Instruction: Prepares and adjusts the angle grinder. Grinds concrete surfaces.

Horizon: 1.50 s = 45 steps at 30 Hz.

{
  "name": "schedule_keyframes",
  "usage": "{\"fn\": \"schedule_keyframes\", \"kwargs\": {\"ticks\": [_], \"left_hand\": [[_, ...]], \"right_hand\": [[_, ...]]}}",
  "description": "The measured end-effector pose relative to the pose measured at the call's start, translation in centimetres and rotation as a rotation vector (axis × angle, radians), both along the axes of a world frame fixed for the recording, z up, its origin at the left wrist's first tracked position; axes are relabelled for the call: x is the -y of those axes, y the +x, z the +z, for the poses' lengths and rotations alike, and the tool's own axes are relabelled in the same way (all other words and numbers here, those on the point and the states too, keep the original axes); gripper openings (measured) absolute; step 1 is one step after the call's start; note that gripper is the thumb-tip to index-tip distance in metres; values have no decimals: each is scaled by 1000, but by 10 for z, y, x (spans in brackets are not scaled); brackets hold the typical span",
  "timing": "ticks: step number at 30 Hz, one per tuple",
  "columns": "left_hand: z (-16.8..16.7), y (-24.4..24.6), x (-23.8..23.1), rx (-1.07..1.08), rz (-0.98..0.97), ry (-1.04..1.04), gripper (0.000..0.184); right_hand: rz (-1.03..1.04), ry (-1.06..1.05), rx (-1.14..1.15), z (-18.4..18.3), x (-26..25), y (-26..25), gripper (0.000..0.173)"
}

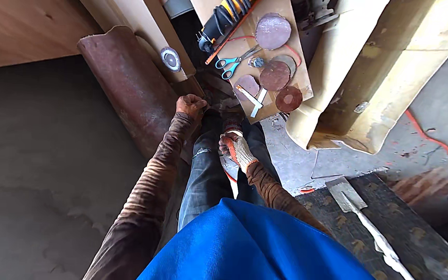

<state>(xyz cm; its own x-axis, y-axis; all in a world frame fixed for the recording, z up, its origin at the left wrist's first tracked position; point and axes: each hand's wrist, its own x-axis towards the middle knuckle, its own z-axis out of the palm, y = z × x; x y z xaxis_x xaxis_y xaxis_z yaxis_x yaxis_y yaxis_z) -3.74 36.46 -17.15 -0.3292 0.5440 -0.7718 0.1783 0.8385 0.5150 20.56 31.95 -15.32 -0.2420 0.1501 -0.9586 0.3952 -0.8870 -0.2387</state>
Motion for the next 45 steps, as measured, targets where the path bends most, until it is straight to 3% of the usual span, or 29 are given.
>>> {"fn": "schedule_keyframes", "kwargs": {"ticks": [2, 5, 9, 11, 13, 17, 20, 23, 25, 30, 31, 34, 35, 36, 38, 42, 43, 45], "left_hand": [[6, 33, 4, 72, 40, -112, 27], [-31, 71, 33, 183, 63, -195, 39], [-58, 129, 70, 251, -10, -255, 36], [-70, 150, 87, 266, 19, -255, 34], [-82, 167, 113, 291, 80, -259, 36], [-121, 177, 145, 279, 234, -323, 33], [-150, 158, 174, 268, 208, -349, 32], [-168, 138, 198, 308, 114, -365, 33], [-172, 131, 197, 318, 179, -287, 31], [-173, 127, 201, 407, 240, -182, 26], [-172, 125, 203, 422, 220, -189, 25], [-169, 121, 203, 446, 247, -217, 25], [-171, 119, 200, 449, 274, -217, 25], [-173, 118, 198, 454, 300, -216, 25], [-172, 117, 198, 468, 335, -216, 24], [-170, 108, 211, 436, 267, -251, 23], [-165, 106, 218, 404, 211, -251, 21], [-144, 103, 225, 336, 149, -242, 17]], "right_hand": [[15, 8, 29, 10, -6, 25, 29], [140, 52, 41, -11, -10, 62, 31], [721, 242, 112, -55, -12, 100, 47], [899, 264, 146, -78, -10, 98, 62], [997, 272, 165, -101, -3, 87, 65], [1056, 394, 212, -162, 3, 44, 65], [993, 495, 292, -225, -12, 2, 61], [953, 570, 435, -299, -38, -46, 69], [894, 681, 475, -343, -58, -75, 72], [907, 768, 524, -407, -95, -113, 103], [989, 713, 500, -409, -91, -110, 96], [1390, 521, 290, -382, -46, -85, 39], [1494, 479, 252, -372, -27, -77, 29], [1521, 440, 263, -362, -7, -67, 25], [1371, 467, 324, -348, 36, -32, 25], [1379, 459, 186, -294, 51, -3, 66], [1388, 433, 143, -269, 50, -2, 65], [1403, 394, 101, -209, 46, 4, 41]]}}
